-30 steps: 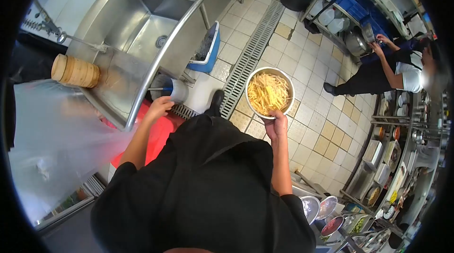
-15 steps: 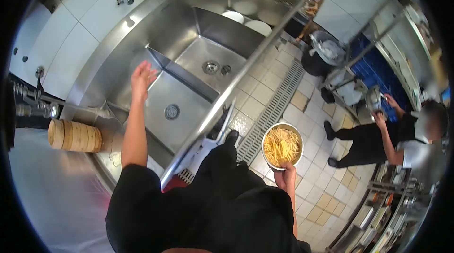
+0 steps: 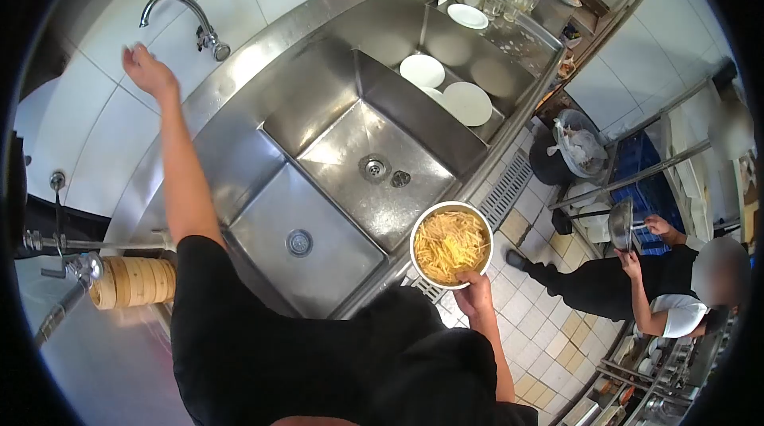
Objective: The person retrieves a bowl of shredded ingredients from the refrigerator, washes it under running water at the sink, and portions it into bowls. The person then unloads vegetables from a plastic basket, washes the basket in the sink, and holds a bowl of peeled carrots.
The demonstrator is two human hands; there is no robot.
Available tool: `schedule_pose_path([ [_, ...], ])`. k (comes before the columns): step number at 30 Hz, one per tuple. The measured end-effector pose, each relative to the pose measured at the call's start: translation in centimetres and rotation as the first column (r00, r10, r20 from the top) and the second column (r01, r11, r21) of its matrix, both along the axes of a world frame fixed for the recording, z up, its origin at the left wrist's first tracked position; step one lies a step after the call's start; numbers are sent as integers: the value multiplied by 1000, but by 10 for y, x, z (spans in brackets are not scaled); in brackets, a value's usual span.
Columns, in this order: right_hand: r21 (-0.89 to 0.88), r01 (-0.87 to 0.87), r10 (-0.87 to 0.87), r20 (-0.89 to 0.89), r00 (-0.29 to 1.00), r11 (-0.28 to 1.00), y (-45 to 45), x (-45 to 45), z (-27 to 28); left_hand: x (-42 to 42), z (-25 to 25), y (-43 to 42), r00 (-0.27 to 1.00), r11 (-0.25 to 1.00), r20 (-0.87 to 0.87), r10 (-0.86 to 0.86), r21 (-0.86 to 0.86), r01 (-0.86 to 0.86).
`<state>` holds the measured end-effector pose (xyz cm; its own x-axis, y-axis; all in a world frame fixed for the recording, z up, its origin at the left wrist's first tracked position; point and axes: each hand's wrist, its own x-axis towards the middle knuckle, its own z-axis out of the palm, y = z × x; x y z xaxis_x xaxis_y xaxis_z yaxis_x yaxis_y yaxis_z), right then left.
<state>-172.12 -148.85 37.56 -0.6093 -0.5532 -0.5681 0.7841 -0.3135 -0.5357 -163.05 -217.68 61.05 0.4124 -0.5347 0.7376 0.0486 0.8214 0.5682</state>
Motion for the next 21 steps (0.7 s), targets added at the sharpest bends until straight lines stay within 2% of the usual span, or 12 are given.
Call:
schedule_pose_path([
  [2, 29, -31, 30, 22, 999, 999, -8, -7, -9, 7, 54, -8, 885, 978, 463, 47, -204, 55],
  [4, 67, -67, 64, 41, 997, 995, -22, -13, -13, 9, 103, -14, 484, 991, 866, 124, -131, -21],
  [7, 190, -186, 187, 17, 982, 964, -51, -25, -8, -1, 164, -7, 63, 859, 866, -496, 500, -111],
  [10, 142, -220, 221, 10, 975, 965, -86, -37, -18, -19, 146, -39, 114, 590, 581, -806, 774, 228],
  [11, 153, -201, 197, 38, 980, 968, -97, -42, -23, -31, 138, -47, 308, 555, 481, -821, 800, 228],
  [14, 132, -274, 264, 91, 960, 953, -127, -56, -49, -50, 122, -9, 510, 303, -122, -852, 677, 670],
  [15, 115, -286, 274, 109, 956, 951, -143, -57, -42, -63, 109, -21, 498, 311, -183, -848, 589, 746],
  [16, 101, -299, 285, 129, 950, 949, -162, -55, -30, -75, 93, -10, 648, 639, 214, -731, 547, 540],
  [17, 60, -307, 299, 119, 947, 950, -180, -53, -17, -92, 78, 10, 686, 883, 560, -464, 356, 307],
  [18, 21, -316, 312, 108, 944, 948, -195, -50, -10, -99, 64, 22, 606, 994, 789, -100, 56, 92],
  [20, -65, -347, 352, 80, 933, 936, -219, -49, -10, -83, 49, 33, 818, 912, 420, -393, 290, 289],
  [21, -88, -356, 362, 68, 930, 930, -229, -50, -8, -73, 43, 41, 847, 836, 184, -499, 359, 415],
])
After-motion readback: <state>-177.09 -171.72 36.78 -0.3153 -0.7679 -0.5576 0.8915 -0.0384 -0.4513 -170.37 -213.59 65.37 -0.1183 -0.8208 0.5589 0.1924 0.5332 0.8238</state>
